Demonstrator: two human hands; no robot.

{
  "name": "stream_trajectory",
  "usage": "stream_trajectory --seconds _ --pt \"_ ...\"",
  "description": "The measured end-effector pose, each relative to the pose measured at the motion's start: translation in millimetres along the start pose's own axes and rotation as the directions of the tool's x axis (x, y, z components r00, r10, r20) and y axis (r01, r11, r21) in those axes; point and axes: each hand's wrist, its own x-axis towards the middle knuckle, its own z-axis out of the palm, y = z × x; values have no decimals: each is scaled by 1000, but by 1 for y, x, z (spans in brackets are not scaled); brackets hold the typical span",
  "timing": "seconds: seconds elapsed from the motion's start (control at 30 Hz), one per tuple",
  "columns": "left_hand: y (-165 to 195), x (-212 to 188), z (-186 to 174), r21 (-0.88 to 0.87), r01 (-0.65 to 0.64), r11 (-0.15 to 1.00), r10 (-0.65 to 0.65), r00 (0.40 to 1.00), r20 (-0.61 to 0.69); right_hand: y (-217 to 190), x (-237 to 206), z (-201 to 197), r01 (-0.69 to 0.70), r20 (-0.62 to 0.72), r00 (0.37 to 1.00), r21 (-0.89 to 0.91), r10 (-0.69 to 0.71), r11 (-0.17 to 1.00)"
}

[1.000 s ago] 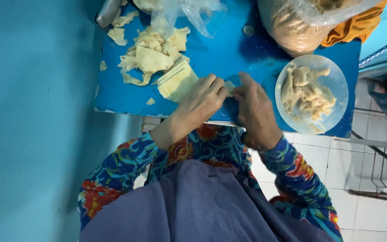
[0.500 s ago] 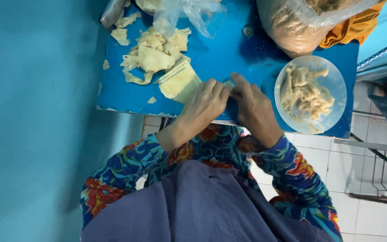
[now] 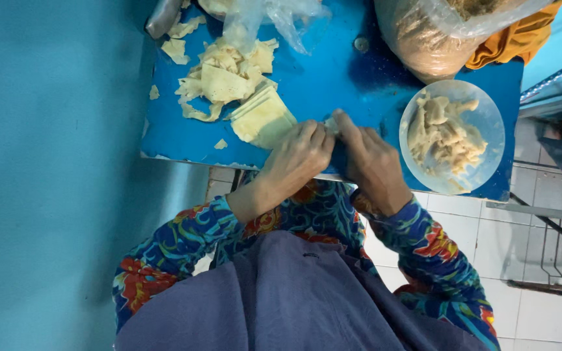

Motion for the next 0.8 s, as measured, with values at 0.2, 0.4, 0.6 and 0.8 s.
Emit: stream_trajectory --seconds 0.2,0.4,0.6,0.8 --pt "6 0 -1 164 -10 986 -13 990 141 -7 -13 15 50 44 998 -186 -43 981" --pt "-16 31 18 -78 279 957 -276 960 46 14 19 -1 27 175 985 -179 5 983" --pt "-38 -15 2 -172 475 863 -500 853 -150 18 34 0 -77 164 984 10 74 997" --pt "-39 -42 -15 -215 502 838 -544 799 -255 8 73 -19 -58 363 929 -68 78 996"
